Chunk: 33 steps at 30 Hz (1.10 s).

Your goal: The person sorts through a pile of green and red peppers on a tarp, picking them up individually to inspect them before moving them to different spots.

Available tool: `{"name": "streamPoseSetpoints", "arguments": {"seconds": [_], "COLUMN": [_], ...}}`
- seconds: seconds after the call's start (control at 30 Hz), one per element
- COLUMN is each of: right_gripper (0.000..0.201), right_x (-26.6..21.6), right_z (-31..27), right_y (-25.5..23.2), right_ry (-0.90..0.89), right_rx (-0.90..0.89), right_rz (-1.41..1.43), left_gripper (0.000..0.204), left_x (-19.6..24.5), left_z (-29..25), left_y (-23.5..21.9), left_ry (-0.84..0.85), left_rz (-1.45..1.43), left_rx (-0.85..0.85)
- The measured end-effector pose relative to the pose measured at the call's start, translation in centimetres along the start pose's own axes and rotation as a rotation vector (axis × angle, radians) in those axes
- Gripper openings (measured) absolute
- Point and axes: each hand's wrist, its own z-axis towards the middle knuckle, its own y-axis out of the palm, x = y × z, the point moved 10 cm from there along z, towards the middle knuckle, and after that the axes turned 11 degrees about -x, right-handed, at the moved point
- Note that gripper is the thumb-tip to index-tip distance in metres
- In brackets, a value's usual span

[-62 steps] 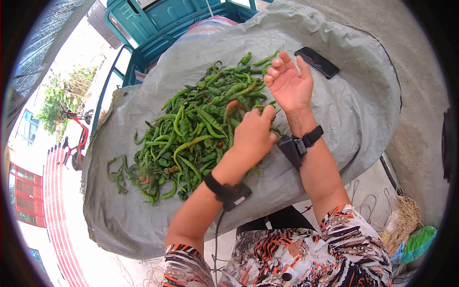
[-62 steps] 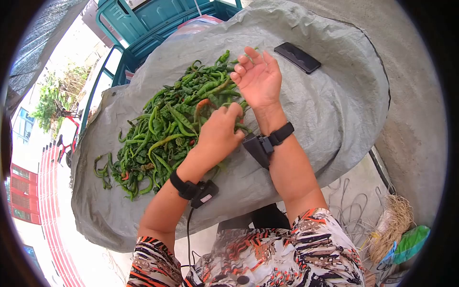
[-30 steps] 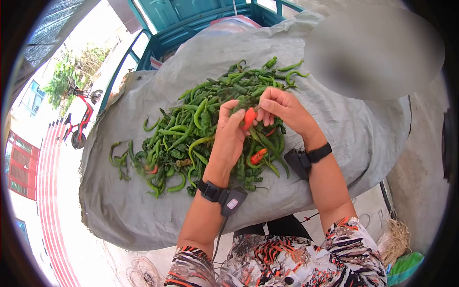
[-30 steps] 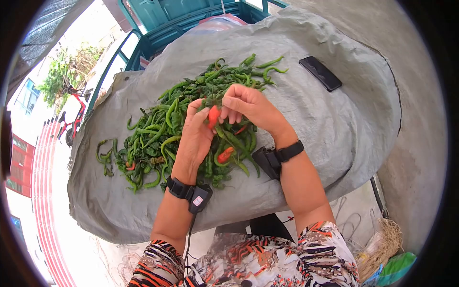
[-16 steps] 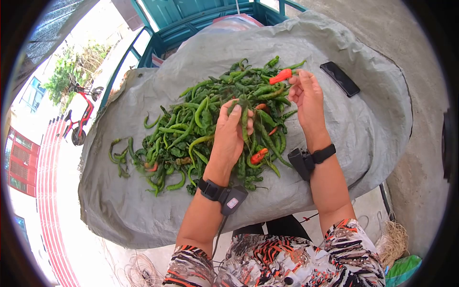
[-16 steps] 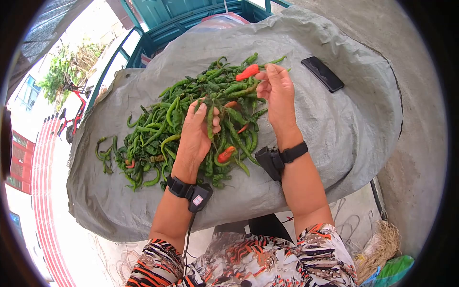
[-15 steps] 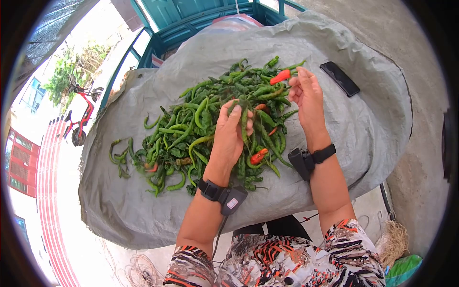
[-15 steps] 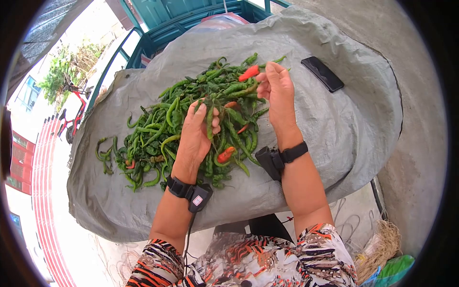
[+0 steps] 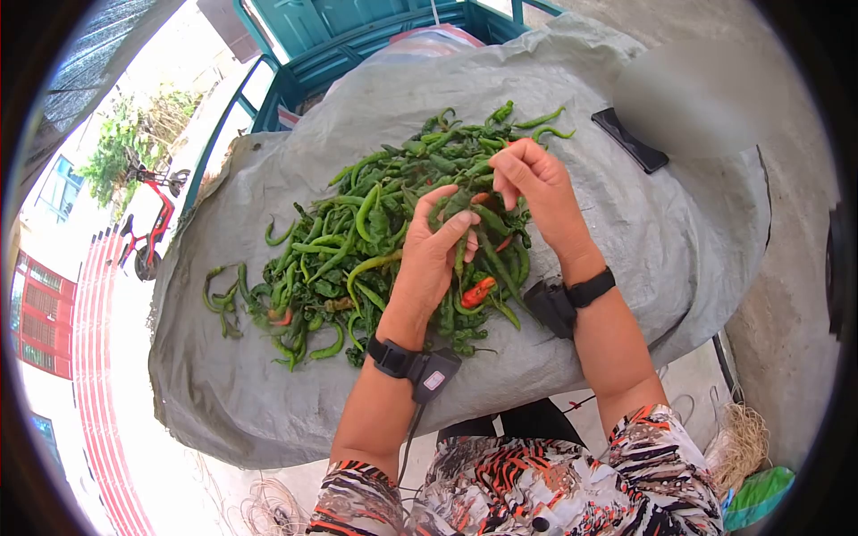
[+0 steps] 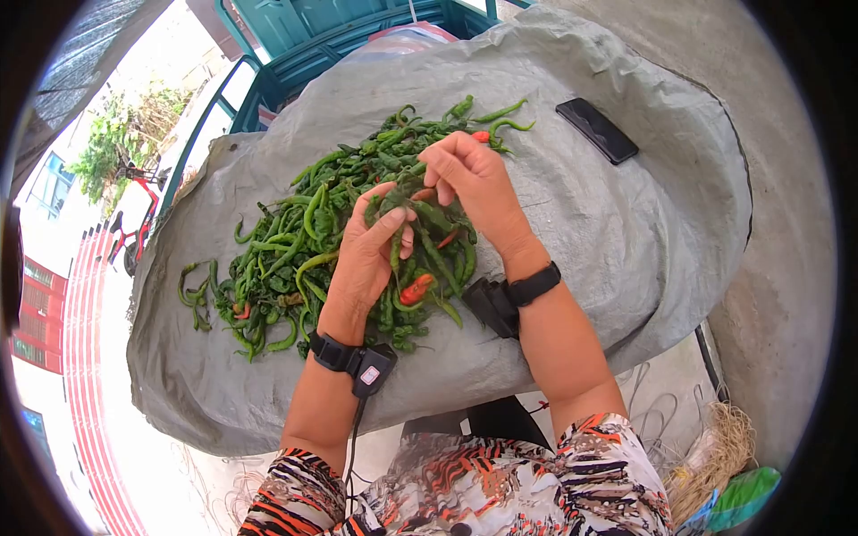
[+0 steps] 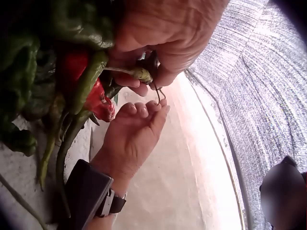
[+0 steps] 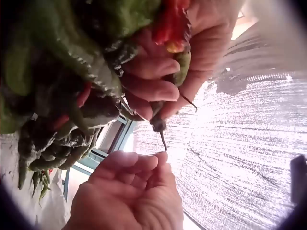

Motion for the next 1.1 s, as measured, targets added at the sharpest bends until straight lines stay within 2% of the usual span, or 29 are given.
{"name": "streamPoseSetpoints", "arguments": {"seconds": [0.07, 0.17, 0.27, 0.37, 0.5, 0.6, 0.73, 0.8, 0.9, 1.0, 1.1], "right_gripper": [0.014, 0.016, 0.016, 0.015, 0.018, 0.019, 0.024, 0.026, 0.022, 0.025, 0.024], "right_x": [0.1, -0.4, -0.3, 0.2, -0.2, -0.6, -1.6, -1.4, -0.9, 0.5, 1.0], "right_z": [-0.1, -0.1, -0.3, -0.3, -0.4, -0.6, -1.2, -1.2, -0.5, -0.8, -1.3], "right_y": [-0.8, -0.1, 2.0, 3.3, 1.0, -1.8, -3.4, -3.7, -1.0, 3.3, 6.0], "right_ry": [0.012, 0.003, 0.116, 0.113, 0.067, -0.025, -0.141, -0.128, 0.015, 0.134, 0.176], "right_rx": [0.037, -0.017, -0.164, -0.218, 0.002, 0.171, 0.362, 0.4, 0.106, -0.28, -0.457], "right_rz": [0.025, 0.05, -0.118, -0.116, -0.124, -0.026, 0.008, 0.007, 0.058, -0.105, -0.298], "left_gripper": [0.033, 0.028, 0.026, 0.027, 0.037, 0.044, 0.044, 0.044, 0.043, 0.042, 0.042], "left_x": [-0.2, -0.3, -0.2, -0.8, -0.5, -0.1, 1.4, 1.7, 2.1, 2.3, 2.3], "left_z": [0.2, 0.2, 0.1, 0.3, 0.1, 0.4, 0.5, 0.5, 0.3, 0.3, 0.2], "left_y": [-0.5, -0.6, -0.2, 0.1, 0.3, -0.4, -1.3, -2.4, -3.3, -3.6, -3.9], "left_ry": [0.0, 0.014, -0.012, -0.046, -0.023, -0.001, 0.133, 0.192, 0.244, 0.272, 0.291], "left_rz": [-0.024, -0.024, -0.005, 0.027, 0.009, -0.091, -0.39, -0.418, -0.442, -0.437, -0.463], "left_rx": [-0.008, -0.013, -0.027, -0.081, -0.052, -0.052, -0.2, -0.143, -0.08, -0.043, -0.015]}}
